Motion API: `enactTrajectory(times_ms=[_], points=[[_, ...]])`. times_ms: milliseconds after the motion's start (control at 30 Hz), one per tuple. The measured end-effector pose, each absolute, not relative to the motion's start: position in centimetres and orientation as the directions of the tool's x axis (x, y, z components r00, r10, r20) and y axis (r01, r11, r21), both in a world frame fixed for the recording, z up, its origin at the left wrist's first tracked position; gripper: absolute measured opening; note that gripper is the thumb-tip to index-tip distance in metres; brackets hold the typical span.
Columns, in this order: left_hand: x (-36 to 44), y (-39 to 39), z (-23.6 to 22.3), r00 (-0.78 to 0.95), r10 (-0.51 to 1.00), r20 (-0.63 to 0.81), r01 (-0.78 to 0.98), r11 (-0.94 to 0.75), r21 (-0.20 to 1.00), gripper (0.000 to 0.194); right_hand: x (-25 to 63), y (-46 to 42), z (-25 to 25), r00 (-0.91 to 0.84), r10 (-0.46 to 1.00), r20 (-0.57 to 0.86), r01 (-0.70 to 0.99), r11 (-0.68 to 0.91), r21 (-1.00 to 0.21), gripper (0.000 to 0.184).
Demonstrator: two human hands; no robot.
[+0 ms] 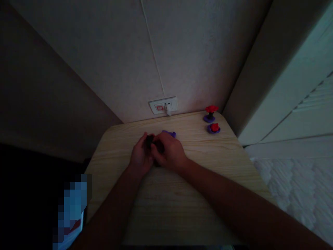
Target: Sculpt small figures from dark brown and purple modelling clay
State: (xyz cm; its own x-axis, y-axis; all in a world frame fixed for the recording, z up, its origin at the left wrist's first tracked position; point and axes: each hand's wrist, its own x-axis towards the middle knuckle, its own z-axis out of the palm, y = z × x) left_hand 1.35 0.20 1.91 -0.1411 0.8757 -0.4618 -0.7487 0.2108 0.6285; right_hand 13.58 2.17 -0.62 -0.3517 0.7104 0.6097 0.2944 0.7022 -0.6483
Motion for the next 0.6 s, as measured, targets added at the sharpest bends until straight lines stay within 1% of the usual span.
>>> enactTrajectory(times_ms=[100, 167, 267, 300, 367, 467, 600], points=[[1.7, 0.3, 1.6, -0.231, 0.867, -0.442, -0.736, 0.141, 0.662, 0.024, 13.4, 2.2, -0.7, -0.370, 0.700, 0.611, 0.307, 0.713, -0.631, 0.016], [1.8, 0.4, 1.4, -0.262, 0.867, -0.424, -0.725, 0.113, 0.679, 0.023, 13.4, 2.2, -0.9, -0.374, 0.702, 0.606, 0.308, 0.710, -0.633, 0.017], [1.8, 0.4, 1.2, -0.264, 0.866, -0.425, -0.729, 0.109, 0.675, 0.025, 13.4, 2.2, -0.9, -0.383, 0.677, 0.628, 0.289, 0.734, -0.615, 0.010], [1.7, 0.4, 1.2, -0.257, 0.865, -0.431, -0.738, 0.112, 0.666, 0.025, 13.4, 2.2, -0.9, -0.381, 0.662, 0.645, 0.281, 0.748, -0.601, 0.008], [1.5, 0.3, 1.3, -0.229, 0.865, -0.446, -0.761, 0.127, 0.637, 0.027, 13.4, 2.2, -0.8, -0.363, 0.636, 0.681, 0.267, 0.771, -0.578, 0.008], [1.2, 0.3, 1.6, -0.146, 0.862, -0.485, -0.804, 0.182, 0.566, 0.030, 13.3, 2.2, -0.5, -0.335, 0.608, 0.720, 0.244, 0.794, -0.557, 0.011], [0.7, 0.3, 2.0, -0.030, 0.851, -0.524, -0.831, 0.270, 0.486, 0.037, 13.3, 2.0, -0.3, -0.340, 0.559, 0.756, 0.225, 0.829, -0.512, 0.010]])
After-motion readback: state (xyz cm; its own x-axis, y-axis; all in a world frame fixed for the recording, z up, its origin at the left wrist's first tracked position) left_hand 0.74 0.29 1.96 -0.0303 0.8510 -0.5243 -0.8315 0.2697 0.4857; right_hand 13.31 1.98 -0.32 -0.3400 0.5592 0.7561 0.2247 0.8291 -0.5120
